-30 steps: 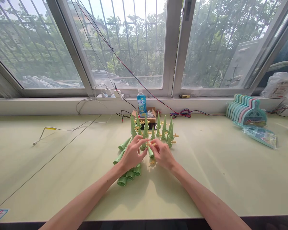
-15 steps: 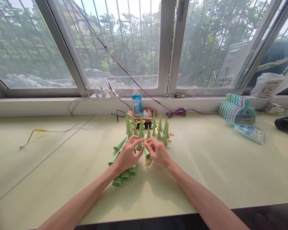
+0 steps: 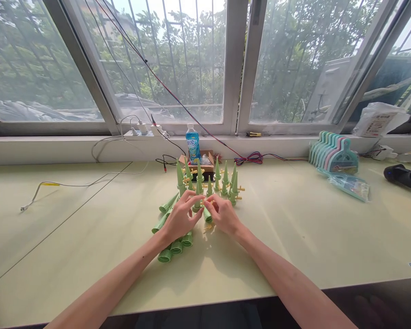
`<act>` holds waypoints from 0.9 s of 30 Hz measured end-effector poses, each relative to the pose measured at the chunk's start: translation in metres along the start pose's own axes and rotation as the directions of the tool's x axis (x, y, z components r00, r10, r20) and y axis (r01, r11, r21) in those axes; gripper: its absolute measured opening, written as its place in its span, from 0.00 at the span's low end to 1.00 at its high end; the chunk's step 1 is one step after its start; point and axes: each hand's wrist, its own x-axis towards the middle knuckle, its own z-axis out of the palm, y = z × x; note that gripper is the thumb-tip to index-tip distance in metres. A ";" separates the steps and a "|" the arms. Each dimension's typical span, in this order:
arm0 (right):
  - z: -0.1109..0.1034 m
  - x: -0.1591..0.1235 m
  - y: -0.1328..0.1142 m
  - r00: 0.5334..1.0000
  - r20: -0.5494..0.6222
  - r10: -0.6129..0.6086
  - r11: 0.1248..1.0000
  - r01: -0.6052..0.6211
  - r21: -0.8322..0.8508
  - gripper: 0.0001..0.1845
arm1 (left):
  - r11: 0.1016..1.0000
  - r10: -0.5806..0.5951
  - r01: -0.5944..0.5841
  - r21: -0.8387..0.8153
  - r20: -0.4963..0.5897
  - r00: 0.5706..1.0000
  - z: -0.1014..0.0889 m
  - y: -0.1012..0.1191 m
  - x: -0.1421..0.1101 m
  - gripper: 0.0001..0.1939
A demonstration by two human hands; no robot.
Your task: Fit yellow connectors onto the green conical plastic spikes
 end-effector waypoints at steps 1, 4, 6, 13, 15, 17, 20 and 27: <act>0.000 -0.001 0.000 1.000 0.017 -0.001 1.000 0.000 0.015 0.17 | 1.000 -0.004 0.004 -0.003 0.002 1.000 0.000 0.000 0.000 0.15; -0.001 -0.002 -0.001 0.999 0.044 -0.022 0.999 0.021 0.024 0.15 | 1.000 -0.011 0.011 -0.009 0.015 1.000 0.000 -0.001 0.000 0.15; -0.001 -0.002 -0.001 0.999 0.040 -0.024 1.000 0.024 0.014 0.14 | 1.000 -0.012 0.012 -0.013 0.023 1.000 0.000 -0.002 0.000 0.15; -0.001 0.000 0.002 0.999 0.012 -0.047 0.998 0.047 -0.040 0.19 | 0.999 0.012 -0.011 -0.030 0.037 0.999 0.001 -0.003 -0.002 0.16; 0.000 0.000 0.003 0.999 0.007 -0.053 0.997 0.054 -0.052 0.21 | 0.999 0.017 -0.016 -0.031 0.041 0.999 0.000 -0.003 -0.002 0.16; 0.000 0.000 0.003 0.999 0.002 -0.049 0.997 0.049 -0.054 0.22 | 1.000 0.020 -0.019 -0.024 0.036 0.999 0.000 -0.003 -0.002 0.16; 0.000 0.000 0.001 1.000 0.010 -0.020 0.999 0.020 -0.030 0.19 | 1.000 0.021 -0.021 -0.005 0.018 1.000 -0.001 -0.003 -0.001 0.16; 0.000 -0.002 0.000 0.999 0.031 -0.016 1.000 0.016 0.012 0.15 | 1.000 0.012 -0.011 -0.008 0.028 1.000 -0.001 -0.004 -0.001 0.17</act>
